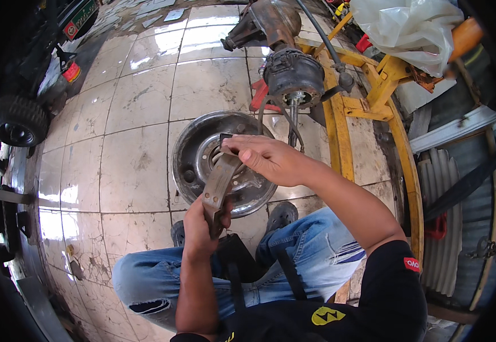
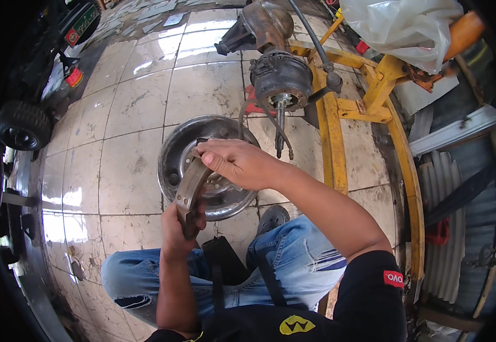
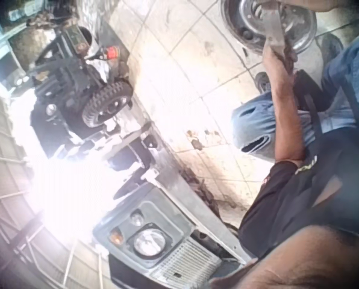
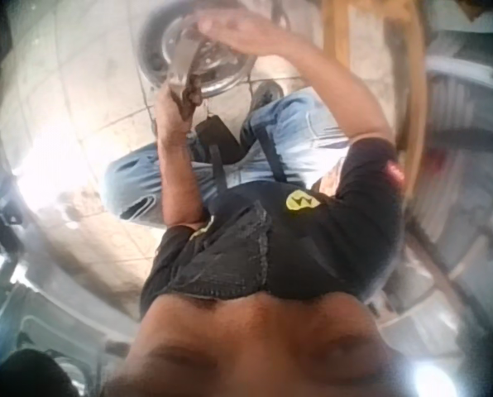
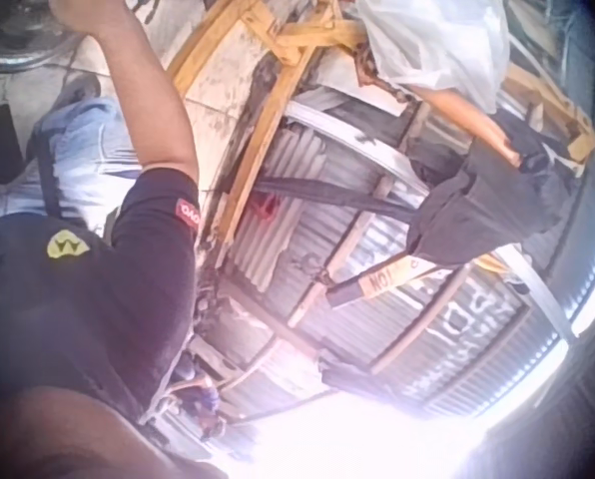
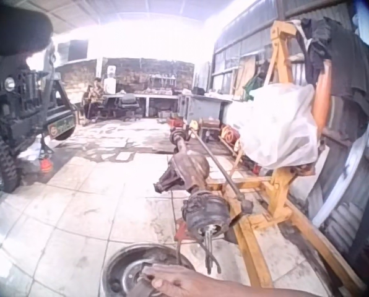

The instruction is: The person sits on the floor and scrubs a brake shoe against a metal bowl to remove surface grime. They repeatedly rub the curved surface of the shoe, flip it over, and continue scrubbing different sections.

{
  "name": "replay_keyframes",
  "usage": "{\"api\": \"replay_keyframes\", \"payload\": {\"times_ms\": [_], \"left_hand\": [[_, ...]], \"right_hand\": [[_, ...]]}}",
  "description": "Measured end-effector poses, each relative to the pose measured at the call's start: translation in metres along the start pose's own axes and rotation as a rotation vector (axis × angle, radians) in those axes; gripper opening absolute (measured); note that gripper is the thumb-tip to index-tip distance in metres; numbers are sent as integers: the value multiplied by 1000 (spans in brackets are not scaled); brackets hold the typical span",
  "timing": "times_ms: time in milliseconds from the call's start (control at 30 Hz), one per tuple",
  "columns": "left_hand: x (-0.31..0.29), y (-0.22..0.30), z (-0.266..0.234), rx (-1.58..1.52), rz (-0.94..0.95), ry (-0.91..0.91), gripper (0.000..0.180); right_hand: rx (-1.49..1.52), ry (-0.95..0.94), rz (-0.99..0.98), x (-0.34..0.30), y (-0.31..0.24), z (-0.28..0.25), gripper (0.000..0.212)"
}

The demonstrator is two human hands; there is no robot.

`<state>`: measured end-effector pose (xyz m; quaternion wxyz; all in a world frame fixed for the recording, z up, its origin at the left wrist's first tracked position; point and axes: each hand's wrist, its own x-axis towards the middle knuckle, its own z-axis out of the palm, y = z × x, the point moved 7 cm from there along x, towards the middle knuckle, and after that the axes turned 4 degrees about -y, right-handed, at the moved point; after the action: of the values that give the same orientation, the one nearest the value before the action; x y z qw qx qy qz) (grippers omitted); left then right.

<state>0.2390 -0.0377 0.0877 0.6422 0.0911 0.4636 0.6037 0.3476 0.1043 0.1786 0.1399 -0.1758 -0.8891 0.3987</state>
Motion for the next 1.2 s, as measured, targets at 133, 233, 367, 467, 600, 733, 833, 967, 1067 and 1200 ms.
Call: {"api": "replay_keyframes", "payload": {"times_ms": [133, 233, 367, 467, 600, 733, 833, 967, 1067, 1200], "left_hand": [[-2, 3, -1, -116, 40, -71, 50], [-7, 7, 3, -80, 95, -118, 61], [-7, 9, 1, 78, 307, -110, 64], [-5, 14, -3, 132, 427, -102, 59], [3, 9, -12, 120, 391, -46, 55], [6, 0, -12, 230, 411, -51, 54], [8, -1, -19, 240, 425, -11, 55], [11, -8, -18, 131, 360, 8, 54], [12, -9, -22, 79, 325, -5, 56], [15, -10, -32, -10, 300, 62, 58]], "right_hand": [[455, -130, 445, -1, 44, 9, 68], [194, 35, 126, 4, 9, 4, 67], [323, 67, 177, 6, 26, 0, 65], [327, 111, 140, 12, 22, -4, 65], [144, 118, -32, 18, 12, -1, 65], [245, 75, 149, 24, 35, 9, 63], [32, 97, -126, 21, 9, 15, 61], [488, 76, 257, 28, 65, 17, 69], [438, 111, 428, 29, 74, 13, 70], [325, 7, 100, 34, 34, 19, 76]]}}
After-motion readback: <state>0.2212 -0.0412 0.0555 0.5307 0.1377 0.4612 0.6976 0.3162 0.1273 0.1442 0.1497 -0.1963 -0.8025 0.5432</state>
